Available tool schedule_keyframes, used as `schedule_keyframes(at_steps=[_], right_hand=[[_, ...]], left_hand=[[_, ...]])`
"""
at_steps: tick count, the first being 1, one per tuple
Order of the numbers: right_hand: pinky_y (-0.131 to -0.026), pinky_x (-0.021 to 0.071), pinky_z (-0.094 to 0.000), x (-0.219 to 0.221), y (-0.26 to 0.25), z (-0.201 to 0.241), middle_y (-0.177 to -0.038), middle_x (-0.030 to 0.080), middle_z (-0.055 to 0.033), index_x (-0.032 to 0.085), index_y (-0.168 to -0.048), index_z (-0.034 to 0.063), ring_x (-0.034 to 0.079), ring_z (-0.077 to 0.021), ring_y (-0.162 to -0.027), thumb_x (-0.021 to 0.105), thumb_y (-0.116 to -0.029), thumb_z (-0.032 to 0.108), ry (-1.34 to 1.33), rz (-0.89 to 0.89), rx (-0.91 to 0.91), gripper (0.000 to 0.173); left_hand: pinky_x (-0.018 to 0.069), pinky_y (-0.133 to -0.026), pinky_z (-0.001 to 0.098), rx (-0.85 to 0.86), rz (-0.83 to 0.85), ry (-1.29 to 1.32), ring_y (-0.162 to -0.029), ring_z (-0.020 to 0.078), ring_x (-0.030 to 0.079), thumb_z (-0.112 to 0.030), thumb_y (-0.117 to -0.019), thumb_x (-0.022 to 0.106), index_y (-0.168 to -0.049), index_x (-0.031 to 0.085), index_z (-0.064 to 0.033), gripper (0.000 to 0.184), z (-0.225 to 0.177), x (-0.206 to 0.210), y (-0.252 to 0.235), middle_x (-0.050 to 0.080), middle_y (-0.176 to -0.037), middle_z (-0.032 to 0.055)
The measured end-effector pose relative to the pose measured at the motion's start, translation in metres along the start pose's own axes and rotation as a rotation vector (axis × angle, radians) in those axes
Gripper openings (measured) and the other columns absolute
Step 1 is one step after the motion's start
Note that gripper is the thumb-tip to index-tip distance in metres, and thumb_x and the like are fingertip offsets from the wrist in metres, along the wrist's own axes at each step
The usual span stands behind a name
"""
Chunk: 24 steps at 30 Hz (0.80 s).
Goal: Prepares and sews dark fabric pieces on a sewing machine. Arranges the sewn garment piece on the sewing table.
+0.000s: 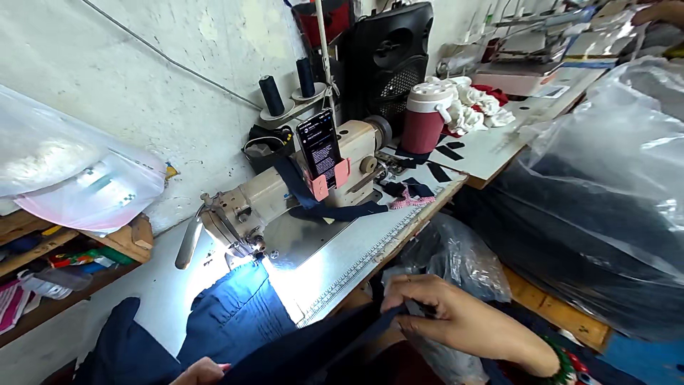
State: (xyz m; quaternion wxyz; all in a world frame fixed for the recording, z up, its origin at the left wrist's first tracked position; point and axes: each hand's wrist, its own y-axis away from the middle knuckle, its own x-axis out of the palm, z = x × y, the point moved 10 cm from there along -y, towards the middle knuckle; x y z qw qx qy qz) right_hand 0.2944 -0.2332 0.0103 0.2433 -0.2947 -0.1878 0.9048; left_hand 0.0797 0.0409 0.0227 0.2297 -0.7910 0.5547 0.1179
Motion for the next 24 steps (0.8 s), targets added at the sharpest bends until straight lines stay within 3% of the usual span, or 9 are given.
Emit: schedule_keyframes(at_steps=[2, 4, 6, 10, 12, 17, 22, 24], right_hand=[[-0.069, 0.0481, -0.0120, -0.001, -0.004, -0.015, -0.100, 0.070, 0.0037, 0.069, -0.125, 0.0118, 0.058, 0.0039, -0.079, 0.073, -0.0932, 0.018, -0.134, -0.105, 0.089, 0.033], [-0.070, 0.0509, -0.0161, -0.002, -0.010, -0.037, -0.096, 0.068, 0.0061, 0.064, -0.135, 0.0115, 0.060, 0.0010, -0.081, 0.075, -0.0903, 0.018, -0.215, -0.175, 0.222, 0.047], [-0.067, 0.0519, -0.0179, 0.007, -0.015, -0.064, -0.093, 0.068, 0.0058, 0.067, -0.131, 0.0087, 0.061, -0.0006, -0.076, 0.076, -0.0888, 0.018, -0.300, -0.209, 0.374, 0.044], [-0.049, 0.0437, -0.0134, 0.023, -0.021, -0.102, -0.075, 0.066, 0.0083, 0.069, -0.098, 0.0092, 0.054, 0.0029, -0.055, 0.073, -0.0925, 0.015, -0.415, -0.330, 0.543, 0.009], [-0.045, 0.0402, -0.0128, 0.025, -0.022, -0.110, -0.069, 0.064, 0.0079, 0.067, -0.090, 0.0107, 0.051, 0.0027, -0.050, 0.069, -0.0956, 0.013, -0.469, -0.426, 0.560, 0.006], [-0.042, 0.0358, -0.0139, 0.034, -0.020, -0.122, -0.074, 0.063, 0.0029, 0.064, -0.095, 0.0078, 0.044, 0.0005, -0.047, 0.064, -0.0978, 0.006, -0.628, -0.594, 0.557, 0.003], [-0.039, 0.0345, -0.0121, 0.042, -0.029, -0.123, -0.077, 0.066, 0.0035, 0.071, -0.109, 0.0038, 0.044, 0.0016, -0.046, 0.066, -0.0953, 0.004, -0.562, -0.537, 0.566, 0.014], [-0.039, 0.0355, -0.0121, 0.043, -0.031, -0.121, -0.073, 0.064, 0.0048, 0.070, -0.104, 0.0049, 0.044, 0.0015, -0.044, 0.067, -0.0948, 0.003, -0.531, -0.524, 0.581, 0.010]], left_hand=[[0.0589, -0.087, 0.0236, -0.027, -0.109, 0.011, -0.094, -0.0024, 0.068, -0.010, -0.0875, 0.078, -0.102, 0.074, -0.0221, 0.019, 0.005, -0.003, -0.004, 0.073, -0.099, -0.0173], [0.0581, -0.080, 0.0197, -0.036, -0.240, -0.068, -0.086, -0.0042, 0.066, -0.007, -0.0894, 0.072, -0.098, 0.072, -0.0126, 0.010, 0.015, -0.005, -0.011, 0.071, -0.092, -0.0135], [0.0562, -0.076, 0.0175, -0.079, -0.408, -0.076, -0.079, -0.0049, 0.064, -0.013, -0.0920, 0.069, -0.091, 0.072, -0.0123, 0.003, 0.032, -0.007, -0.014, 0.069, -0.085, -0.0129], [0.0582, -0.077, 0.0196, -0.132, -0.531, 0.037, -0.080, 0.0004, 0.068, -0.005, -0.0919, 0.068, -0.101, 0.069, -0.0045, 0.009, 0.057, -0.004, -0.023, 0.072, -0.086, -0.0063], [0.0596, -0.075, 0.0213, -0.138, -0.560, 0.050, -0.079, 0.0023, 0.069, -0.005, -0.0931, 0.067, -0.101, 0.069, -0.0029, 0.009, 0.066, -0.004, -0.023, 0.072, -0.085, -0.0045], [0.0595, -0.073, 0.0239, -0.173, -0.631, 0.058, -0.076, 0.0043, 0.069, -0.006, -0.0957, 0.065, -0.100, 0.069, -0.0012, 0.008, 0.079, -0.003, -0.018, 0.072, -0.084, -0.0021], [0.0589, -0.080, 0.0244, -0.175, -0.664, 0.116, -0.084, 0.0065, 0.070, -0.002, -0.0914, 0.071, -0.105, 0.072, -0.0001, 0.013, 0.080, -0.007, -0.018, 0.074, -0.090, 0.0024], [0.0589, -0.080, 0.0240, -0.174, -0.680, 0.109, -0.083, 0.0065, 0.070, -0.002, -0.0918, 0.071, -0.104, 0.072, -0.0003, 0.012, 0.079, -0.010, -0.016, 0.074, -0.090, 0.0027]])
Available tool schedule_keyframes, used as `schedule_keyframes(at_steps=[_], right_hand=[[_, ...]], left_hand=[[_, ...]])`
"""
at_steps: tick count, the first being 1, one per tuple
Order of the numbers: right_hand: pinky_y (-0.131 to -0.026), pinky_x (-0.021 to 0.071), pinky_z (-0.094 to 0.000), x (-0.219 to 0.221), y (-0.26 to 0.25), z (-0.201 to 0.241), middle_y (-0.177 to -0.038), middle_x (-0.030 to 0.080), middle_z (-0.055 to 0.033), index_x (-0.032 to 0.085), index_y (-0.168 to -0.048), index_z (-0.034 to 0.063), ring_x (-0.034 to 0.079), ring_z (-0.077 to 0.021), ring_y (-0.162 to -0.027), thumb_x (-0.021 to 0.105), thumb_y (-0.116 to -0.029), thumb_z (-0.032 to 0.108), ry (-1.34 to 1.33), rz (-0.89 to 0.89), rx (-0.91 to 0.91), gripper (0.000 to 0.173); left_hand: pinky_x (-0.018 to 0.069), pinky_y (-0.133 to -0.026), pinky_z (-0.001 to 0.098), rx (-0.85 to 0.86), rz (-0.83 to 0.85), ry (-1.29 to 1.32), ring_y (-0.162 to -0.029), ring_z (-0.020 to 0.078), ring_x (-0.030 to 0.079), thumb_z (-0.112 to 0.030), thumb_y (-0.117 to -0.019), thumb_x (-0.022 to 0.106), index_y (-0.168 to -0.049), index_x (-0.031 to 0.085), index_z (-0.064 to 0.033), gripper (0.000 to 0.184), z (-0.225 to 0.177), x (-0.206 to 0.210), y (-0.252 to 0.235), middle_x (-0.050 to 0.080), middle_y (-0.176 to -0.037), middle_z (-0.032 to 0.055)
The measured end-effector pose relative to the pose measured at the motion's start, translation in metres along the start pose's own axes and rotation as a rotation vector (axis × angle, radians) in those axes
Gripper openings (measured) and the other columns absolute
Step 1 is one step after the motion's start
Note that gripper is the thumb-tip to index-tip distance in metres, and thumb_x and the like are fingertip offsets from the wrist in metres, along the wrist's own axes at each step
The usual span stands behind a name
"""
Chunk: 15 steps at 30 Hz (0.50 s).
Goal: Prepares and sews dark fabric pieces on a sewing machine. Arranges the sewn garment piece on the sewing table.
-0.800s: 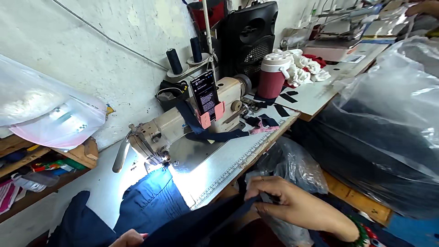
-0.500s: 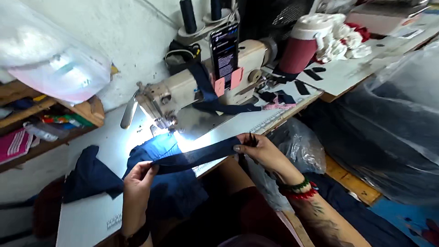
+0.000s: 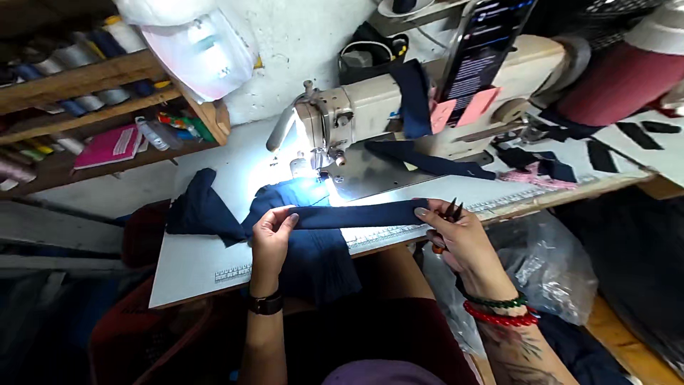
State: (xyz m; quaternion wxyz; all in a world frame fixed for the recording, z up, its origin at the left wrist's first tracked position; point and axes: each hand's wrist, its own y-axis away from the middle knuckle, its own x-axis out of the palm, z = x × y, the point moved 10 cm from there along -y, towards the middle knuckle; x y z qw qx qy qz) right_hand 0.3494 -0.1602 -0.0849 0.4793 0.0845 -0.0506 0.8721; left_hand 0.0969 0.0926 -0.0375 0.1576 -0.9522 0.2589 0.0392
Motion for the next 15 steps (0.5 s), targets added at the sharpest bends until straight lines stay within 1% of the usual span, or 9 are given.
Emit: schedule_keyframes(at_steps=[3, 5, 6, 7, 8, 9, 10, 12, 15], right_hand=[[-0.040, 0.0355, -0.0121, 0.005, 0.001, 0.003, -0.068, 0.061, 0.0069, 0.067, -0.096, 0.0075, 0.042, 0.0024, -0.044, 0.066, -0.0940, 0.002, 0.001, -0.030, -0.007, 0.006], [-0.044, 0.0384, -0.0131, 0.010, 0.003, 0.004, -0.071, 0.061, 0.0069, 0.067, -0.096, 0.0072, 0.046, 0.0024, -0.049, 0.070, -0.0912, 0.003, 0.060, -0.028, -0.051, 0.007], [-0.051, 0.0437, -0.0141, 0.015, 0.005, 0.006, -0.074, 0.063, 0.0066, 0.069, -0.097, 0.0070, 0.051, 0.0022, -0.055, 0.073, -0.0892, 0.006, 0.117, -0.019, -0.098, 0.009], [-0.062, 0.0507, -0.0167, 0.021, 0.007, 0.009, -0.079, 0.067, 0.0054, 0.070, -0.098, 0.0066, 0.059, 0.0007, -0.066, 0.075, -0.0880, 0.009, 0.183, 0.000, -0.157, 0.012], [-0.070, 0.0535, -0.0188, 0.029, 0.011, 0.013, -0.084, 0.069, 0.0042, 0.070, -0.099, 0.0062, 0.063, -0.0005, -0.075, 0.075, -0.0881, 0.012, 0.240, 0.018, -0.231, 0.013], [-0.074, 0.0537, -0.0194, 0.037, 0.016, 0.018, -0.087, 0.070, 0.0034, 0.071, -0.100, 0.0058, 0.064, -0.0007, -0.080, 0.075, -0.0892, 0.015, 0.289, 0.031, -0.308, 0.015], [-0.074, 0.0551, -0.0191, 0.043, 0.020, 0.022, -0.090, 0.071, 0.0018, 0.071, -0.103, 0.0051, 0.066, -0.0012, -0.082, 0.075, -0.0904, 0.017, 0.313, 0.042, -0.378, 0.017], [-0.072, 0.0548, -0.0180, 0.053, 0.030, 0.031, -0.094, 0.072, -0.0014, 0.070, -0.108, 0.0028, 0.066, -0.0020, -0.083, 0.074, -0.0923, 0.016, 0.327, 0.059, -0.495, 0.021], [-0.070, 0.0528, -0.0165, 0.059, 0.042, 0.044, -0.099, 0.071, -0.0041, 0.065, -0.116, 0.0011, 0.064, -0.0021, -0.084, 0.073, -0.0931, 0.014, 0.362, 0.067, -0.598, 0.027]], left_hand=[[0.0572, -0.076, 0.0228, 0.025, -0.038, -0.052, -0.079, 0.0039, 0.068, -0.004, -0.0952, 0.067, -0.100, 0.071, -0.0008, 0.008, 0.001, -0.008, 0.000, 0.073, -0.087, 0.0005], [0.0567, -0.077, 0.0224, 0.071, -0.077, -0.246, -0.080, 0.0029, 0.068, -0.008, -0.0975, 0.064, -0.102, 0.070, -0.0013, 0.010, 0.006, -0.013, 0.000, 0.072, -0.087, 0.0009], [0.0569, -0.081, 0.0276, 0.100, -0.102, -0.404, -0.086, 0.0074, 0.069, -0.010, -0.0977, 0.064, -0.105, 0.071, -0.0016, 0.014, 0.008, -0.016, 0.001, 0.073, -0.092, 0.0042], [0.0550, -0.089, 0.0425, 0.131, -0.119, -0.529, -0.097, 0.0213, 0.070, -0.011, -0.0969, 0.064, -0.110, 0.071, 0.0002, 0.019, 0.005, -0.017, 0.001, 0.074, -0.101, 0.0124], [0.0496, -0.094, 0.0563, 0.176, -0.120, -0.593, -0.108, 0.0349, 0.066, -0.013, -0.0957, 0.065, -0.117, 0.069, 0.0025, 0.026, -0.003, -0.014, 0.002, 0.071, -0.110, 0.0200], [0.0452, -0.096, 0.0625, 0.230, -0.108, -0.615, -0.114, 0.0414, 0.062, -0.016, -0.0949, 0.067, -0.120, 0.068, 0.0031, 0.032, -0.015, -0.006, 0.003, 0.068, -0.116, 0.0235], [0.0440, -0.098, 0.0621, 0.292, -0.075, -0.602, -0.116, 0.0400, 0.061, -0.021, -0.0952, 0.067, -0.119, 0.069, 0.0006, 0.032, -0.030, 0.009, 0.005, 0.068, -0.117, 0.0215], [0.0406, -0.104, 0.0573, 0.402, 0.077, -0.486, -0.120, 0.0306, 0.059, -0.027, -0.0964, 0.067, -0.111, 0.074, -0.0065, 0.026, -0.056, 0.052, 0.014, 0.069, -0.118, 0.0121], [0.0317, -0.111, 0.0562, 0.488, 0.297, -0.406, -0.126, 0.0213, 0.054, -0.040, -0.0936, 0.072, -0.107, 0.074, -0.0159, 0.027, -0.075, 0.112, 0.029, 0.066, -0.124, 0.0037]])
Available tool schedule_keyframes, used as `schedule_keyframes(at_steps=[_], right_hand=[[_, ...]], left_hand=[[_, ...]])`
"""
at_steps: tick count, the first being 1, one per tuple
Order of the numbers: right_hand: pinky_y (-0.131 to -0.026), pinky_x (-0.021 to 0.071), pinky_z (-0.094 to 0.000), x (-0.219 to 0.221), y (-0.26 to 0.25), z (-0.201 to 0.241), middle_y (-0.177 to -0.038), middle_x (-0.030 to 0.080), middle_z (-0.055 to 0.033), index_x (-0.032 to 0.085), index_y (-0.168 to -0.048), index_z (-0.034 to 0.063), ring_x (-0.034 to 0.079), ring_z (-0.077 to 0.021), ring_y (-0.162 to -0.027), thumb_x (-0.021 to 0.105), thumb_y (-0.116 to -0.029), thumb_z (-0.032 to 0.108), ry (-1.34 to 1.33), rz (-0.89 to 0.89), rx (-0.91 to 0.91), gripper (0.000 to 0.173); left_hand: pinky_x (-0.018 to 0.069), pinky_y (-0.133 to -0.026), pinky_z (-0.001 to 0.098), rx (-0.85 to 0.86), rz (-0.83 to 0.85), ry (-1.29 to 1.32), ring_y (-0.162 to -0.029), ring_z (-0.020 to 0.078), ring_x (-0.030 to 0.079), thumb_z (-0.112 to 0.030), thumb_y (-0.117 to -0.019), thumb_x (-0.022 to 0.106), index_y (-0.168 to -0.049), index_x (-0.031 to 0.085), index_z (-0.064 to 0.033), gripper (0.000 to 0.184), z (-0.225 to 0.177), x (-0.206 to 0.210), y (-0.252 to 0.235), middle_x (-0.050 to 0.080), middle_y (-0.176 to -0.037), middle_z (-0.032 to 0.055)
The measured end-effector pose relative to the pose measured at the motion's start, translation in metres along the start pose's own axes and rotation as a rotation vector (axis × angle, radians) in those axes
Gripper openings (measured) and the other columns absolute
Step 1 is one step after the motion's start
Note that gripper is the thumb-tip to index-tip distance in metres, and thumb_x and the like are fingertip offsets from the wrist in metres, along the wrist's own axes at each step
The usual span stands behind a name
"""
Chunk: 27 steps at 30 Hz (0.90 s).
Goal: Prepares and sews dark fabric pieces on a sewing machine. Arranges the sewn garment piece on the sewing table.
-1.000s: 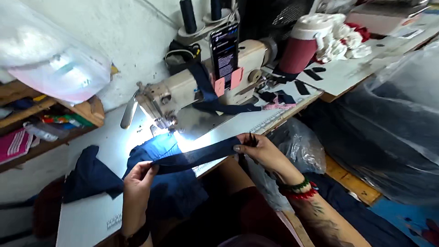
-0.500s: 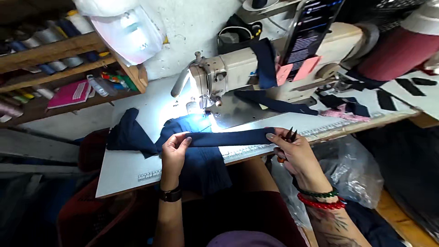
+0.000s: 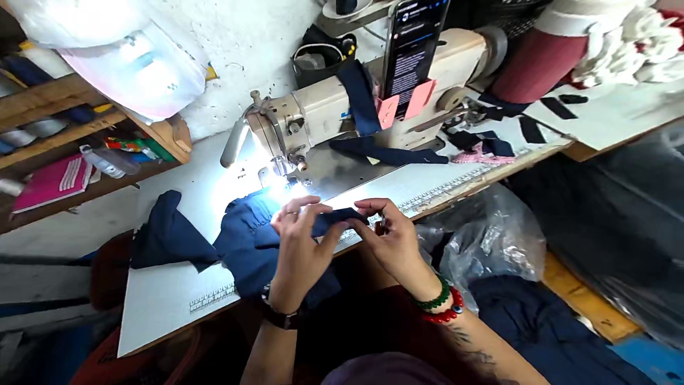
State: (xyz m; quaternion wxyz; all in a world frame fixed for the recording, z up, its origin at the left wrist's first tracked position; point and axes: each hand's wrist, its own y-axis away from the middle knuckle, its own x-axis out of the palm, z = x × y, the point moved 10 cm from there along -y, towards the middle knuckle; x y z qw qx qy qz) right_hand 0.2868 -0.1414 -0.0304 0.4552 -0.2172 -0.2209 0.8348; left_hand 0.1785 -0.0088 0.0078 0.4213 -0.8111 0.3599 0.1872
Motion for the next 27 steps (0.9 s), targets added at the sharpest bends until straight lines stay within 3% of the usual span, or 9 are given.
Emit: schedule_keyframes(at_steps=[3, 7, 9, 13, 15, 18, 21, 25, 27], right_hand=[[-0.073, 0.0561, -0.0170, -0.004, 0.003, 0.009, -0.102, 0.070, -0.0060, 0.060, -0.120, 0.0002, 0.066, -0.0029, -0.088, 0.071, -0.0929, 0.012, 0.068, -0.002, -0.079, 0.031], [-0.068, 0.0516, -0.0168, -0.009, 0.006, 0.011, -0.102, 0.070, -0.0059, 0.059, -0.122, 0.0024, 0.064, -0.0037, -0.083, 0.070, -0.0943, 0.013, 0.149, -0.009, -0.158, 0.032], [-0.067, 0.0515, -0.0160, -0.010, 0.006, 0.012, -0.104, 0.070, -0.0054, 0.059, -0.124, 0.0024, 0.064, -0.0027, -0.085, 0.070, -0.0958, 0.015, 0.121, -0.002, -0.152, 0.033], [-0.077, 0.0562, -0.0202, -0.013, 0.007, 0.009, -0.112, 0.072, -0.0043, 0.062, -0.127, 0.0022, 0.067, -0.0056, -0.098, 0.069, -0.0958, 0.015, -0.088, 0.040, -0.072, 0.034], [-0.068, 0.0520, -0.0160, -0.016, 0.008, 0.007, -0.110, 0.072, -0.0018, 0.070, -0.118, 0.0046, 0.065, -0.0016, -0.089, 0.069, -0.0977, 0.018, -0.156, 0.032, -0.027, 0.024], [-0.066, 0.0508, -0.0140, -0.019, 0.008, 0.007, -0.106, 0.072, -0.0006, 0.074, -0.107, 0.0073, 0.064, -0.0003, -0.086, 0.069, -0.0978, 0.016, -0.175, 0.013, -0.009, 0.014], [-0.062, 0.0464, -0.0116, -0.019, 0.007, 0.009, -0.106, 0.071, -0.0003, 0.074, -0.107, 0.0081, 0.060, 0.0027, -0.079, 0.070, -0.0964, 0.015, -0.162, 0.002, -0.026, 0.013], [-0.066, 0.0494, -0.0122, -0.017, 0.008, 0.011, -0.107, 0.071, -0.0031, 0.069, -0.113, 0.0023, 0.063, 0.0011, -0.085, 0.070, -0.0952, 0.011, -0.173, -0.004, -0.052, 0.020], [-0.067, 0.0499, -0.0126, -0.017, 0.009, 0.010, -0.103, 0.071, -0.0017, 0.068, -0.115, 0.0018, 0.062, 0.0009, -0.085, 0.071, -0.0945, 0.011, -0.170, -0.009, -0.034, 0.022]], left_hand=[[0.0303, -0.108, 0.0545, 0.056, 0.047, 0.024, -0.118, 0.0156, 0.057, -0.045, -0.0900, 0.074, -0.102, 0.072, -0.0167, 0.031, -0.011, 0.025, -0.006, 0.066, -0.117, 0.0005], [0.0308, -0.107, 0.0504, 0.089, 0.052, 0.146, -0.110, 0.0096, 0.058, -0.034, -0.0926, 0.074, -0.090, 0.071, -0.0178, 0.016, -0.015, 0.029, -0.007, 0.068, -0.106, -0.0042], [0.0355, -0.108, 0.0484, 0.077, 0.060, 0.245, -0.108, 0.0078, 0.062, -0.026, -0.0932, 0.074, -0.091, 0.072, -0.0168, 0.010, -0.013, 0.028, -0.007, 0.071, -0.102, -0.0056], [0.0439, -0.102, 0.0399, 0.065, 0.055, 0.387, -0.106, 0.0092, 0.062, -0.015, -0.0935, 0.072, -0.095, 0.072, -0.0134, 0.002, -0.008, 0.023, -0.007, 0.071, -0.099, -0.0043], [0.0470, -0.100, 0.0364, 0.070, 0.053, 0.423, -0.107, 0.0101, 0.063, -0.013, -0.0942, 0.071, -0.097, 0.073, -0.0125, 0.003, -0.006, 0.022, -0.006, 0.071, -0.100, -0.0037], [0.0449, -0.102, 0.0373, 0.066, 0.089, 0.418, -0.110, 0.0100, 0.061, -0.019, -0.0958, 0.070, -0.099, 0.075, -0.0134, 0.008, -0.006, 0.024, -0.006, 0.071, -0.103, -0.0039], [0.0417, -0.106, 0.0398, 0.046, 0.124, 0.402, -0.113, 0.0111, 0.061, -0.029, -0.0935, 0.074, -0.091, 0.074, -0.0140, 0.015, -0.008, 0.027, -0.007, 0.072, -0.107, -0.0027], [0.0551, -0.094, 0.0293, 0.020, 0.078, 0.570, -0.104, 0.0105, 0.066, -0.012, -0.0920, 0.074, -0.096, 0.074, -0.0080, 0.006, -0.005, 0.027, -0.006, 0.072, -0.101, 0.0004], [0.0554, -0.094, 0.0281, 0.021, 0.070, 0.612, -0.103, 0.0097, 0.066, -0.009, -0.0927, 0.073, -0.099, 0.073, -0.0080, 0.006, -0.004, 0.028, -0.005, 0.071, -0.101, -0.0003]])
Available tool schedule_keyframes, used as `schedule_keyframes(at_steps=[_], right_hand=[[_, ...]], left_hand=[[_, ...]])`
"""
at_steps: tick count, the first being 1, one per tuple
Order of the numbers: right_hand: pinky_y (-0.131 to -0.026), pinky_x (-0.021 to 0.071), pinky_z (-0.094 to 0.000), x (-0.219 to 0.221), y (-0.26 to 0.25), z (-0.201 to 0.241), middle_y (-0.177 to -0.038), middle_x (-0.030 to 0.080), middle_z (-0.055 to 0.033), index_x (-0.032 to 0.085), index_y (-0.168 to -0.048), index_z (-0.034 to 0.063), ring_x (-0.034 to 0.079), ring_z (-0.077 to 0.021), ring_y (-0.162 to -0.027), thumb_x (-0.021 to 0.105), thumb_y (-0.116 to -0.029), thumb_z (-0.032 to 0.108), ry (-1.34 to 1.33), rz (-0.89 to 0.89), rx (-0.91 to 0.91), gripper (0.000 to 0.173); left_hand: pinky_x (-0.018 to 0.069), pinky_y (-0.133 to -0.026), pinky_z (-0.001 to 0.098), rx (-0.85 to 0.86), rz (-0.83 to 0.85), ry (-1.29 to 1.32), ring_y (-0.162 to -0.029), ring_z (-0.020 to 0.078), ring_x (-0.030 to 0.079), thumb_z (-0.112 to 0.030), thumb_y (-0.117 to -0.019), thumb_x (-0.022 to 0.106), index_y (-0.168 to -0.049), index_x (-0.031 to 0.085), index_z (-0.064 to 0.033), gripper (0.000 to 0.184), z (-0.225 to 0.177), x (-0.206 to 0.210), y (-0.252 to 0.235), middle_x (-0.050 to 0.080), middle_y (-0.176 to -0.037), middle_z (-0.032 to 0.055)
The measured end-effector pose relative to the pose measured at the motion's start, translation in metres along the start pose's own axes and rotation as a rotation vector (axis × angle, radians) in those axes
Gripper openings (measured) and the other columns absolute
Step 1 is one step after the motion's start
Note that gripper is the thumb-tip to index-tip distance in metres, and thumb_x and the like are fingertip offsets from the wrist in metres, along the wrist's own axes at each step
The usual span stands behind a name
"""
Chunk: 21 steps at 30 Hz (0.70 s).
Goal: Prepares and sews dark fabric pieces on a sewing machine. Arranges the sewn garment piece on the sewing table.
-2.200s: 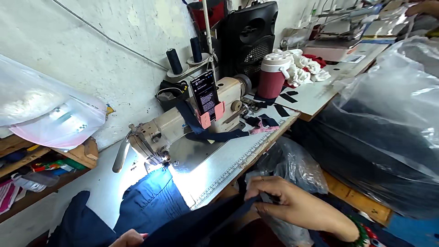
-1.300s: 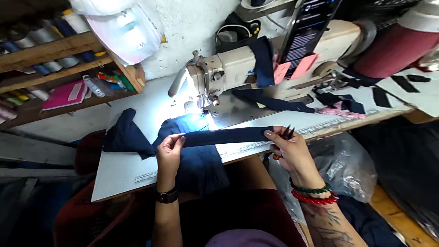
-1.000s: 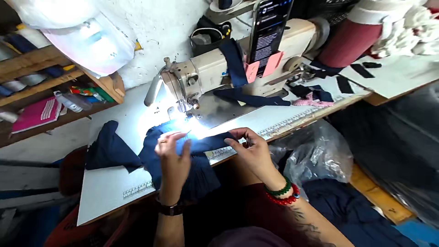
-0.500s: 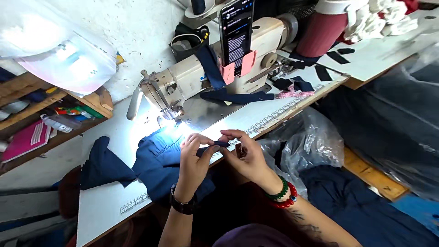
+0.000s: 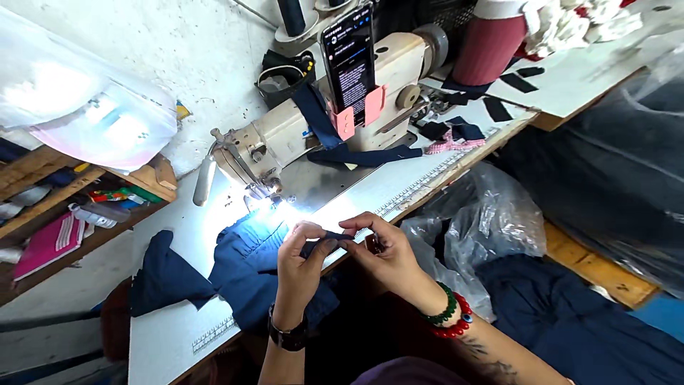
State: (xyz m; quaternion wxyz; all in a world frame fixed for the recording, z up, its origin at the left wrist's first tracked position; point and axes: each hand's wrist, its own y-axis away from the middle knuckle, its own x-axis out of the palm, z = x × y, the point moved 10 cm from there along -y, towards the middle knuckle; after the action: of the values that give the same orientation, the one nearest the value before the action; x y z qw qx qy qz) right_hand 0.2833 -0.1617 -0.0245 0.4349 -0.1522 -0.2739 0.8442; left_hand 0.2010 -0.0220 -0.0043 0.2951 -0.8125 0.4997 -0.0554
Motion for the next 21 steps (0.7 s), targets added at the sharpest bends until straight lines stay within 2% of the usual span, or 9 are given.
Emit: schedule_keyframes(at_steps=[3, 6, 8, 11, 16, 19, 21], right_hand=[[-0.064, 0.0461, -0.0109, 0.002, 0.001, 0.001, -0.100, 0.068, -0.0006, 0.067, -0.115, 0.0014, 0.058, 0.0028, -0.080, 0.070, -0.0946, 0.010, -0.021, -0.005, -0.010, 0.022], [-0.060, 0.0430, -0.0088, 0.004, 0.000, 0.004, -0.101, 0.067, -0.0008, 0.067, -0.113, 0.0018, 0.055, 0.0050, -0.075, 0.069, -0.0946, 0.008, -0.034, -0.005, -0.028, 0.020], [-0.061, 0.0430, -0.0089, 0.006, 0.001, 0.004, -0.101, 0.067, -0.0013, 0.066, -0.114, 0.0012, 0.056, 0.0046, -0.077, 0.069, -0.0954, 0.009, -0.033, 0.003, -0.040, 0.020], [-0.069, 0.0477, -0.0104, 0.008, 0.002, 0.004, -0.102, 0.068, -0.0022, 0.065, -0.118, -0.0002, 0.060, 0.0022, -0.086, 0.070, -0.0952, 0.010, -0.029, 0.014, -0.044, 0.025], [-0.079, 0.0529, -0.0164, 0.010, 0.004, -0.001, -0.108, 0.070, -0.0034, 0.068, -0.115, 0.0011, 0.064, -0.0027, -0.097, 0.072, -0.0935, 0.012, -0.081, 0.027, -0.029, 0.024], [-0.072, 0.0506, -0.0123, 0.008, 0.004, 0.000, -0.108, 0.071, -0.0027, 0.071, -0.107, 0.0046, 0.064, -0.0004, -0.094, 0.069, -0.0955, 0.010, -0.101, 0.008, -0.021, 0.013], [-0.072, 0.0502, -0.0117, 0.006, 0.004, 0.002, -0.109, 0.071, -0.0028, 0.071, -0.105, 0.0060, 0.064, -0.0002, -0.095, 0.068, -0.0963, 0.009, -0.086, 0.003, -0.031, 0.010]], left_hand=[[0.0514, -0.098, 0.0293, 0.017, 0.010, -0.021, -0.107, 0.0088, 0.064, -0.016, -0.0935, 0.073, -0.098, 0.074, -0.0120, 0.006, 0.002, 0.000, 0.002, 0.071, -0.101, -0.0030], [0.0471, -0.103, 0.0325, 0.011, 0.051, -0.108, -0.113, 0.0102, 0.061, -0.032, -0.0932, 0.075, -0.091, 0.073, -0.0132, 0.019, 0.001, 0.000, 0.001, 0.071, -0.102, -0.0029], [0.0486, -0.100, 0.0294, -0.032, 0.013, -0.107, -0.110, 0.0092, 0.062, -0.027, -0.0901, 0.078, -0.086, 0.075, -0.0124, 0.016, 0.002, -0.002, 0.001, 0.071, -0.100, -0.0028], [0.0537, -0.096, 0.0266, -0.049, -0.009, 0.012, -0.107, 0.0082, 0.065, -0.015, -0.0900, 0.077, -0.092, 0.076, -0.0129, 0.003, 0.005, -0.003, 0.004, 0.072, -0.104, -0.0027], [0.0521, -0.096, 0.0229, -0.024, -0.057, 0.006, -0.108, 0.0041, 0.062, -0.015, -0.0904, 0.076, -0.096, 0.078, -0.0181, 0.007, 0.005, -0.010, 0.008, 0.070, -0.104, -0.0078], [0.0492, -0.096, 0.0220, 0.011, -0.049, -0.038, -0.108, 0.0043, 0.059, -0.016, -0.0909, 0.076, -0.096, 0.078, -0.0182, 0.006, 0.003, -0.012, 0.010, 0.067, -0.104, -0.0070], [0.0452, -0.102, 0.0282, 0.016, -0.001, -0.105, -0.112, 0.0079, 0.057, -0.022, -0.0926, 0.074, -0.095, 0.077, -0.0158, 0.007, -0.002, -0.011, 0.010, 0.066, -0.106, -0.0039]])
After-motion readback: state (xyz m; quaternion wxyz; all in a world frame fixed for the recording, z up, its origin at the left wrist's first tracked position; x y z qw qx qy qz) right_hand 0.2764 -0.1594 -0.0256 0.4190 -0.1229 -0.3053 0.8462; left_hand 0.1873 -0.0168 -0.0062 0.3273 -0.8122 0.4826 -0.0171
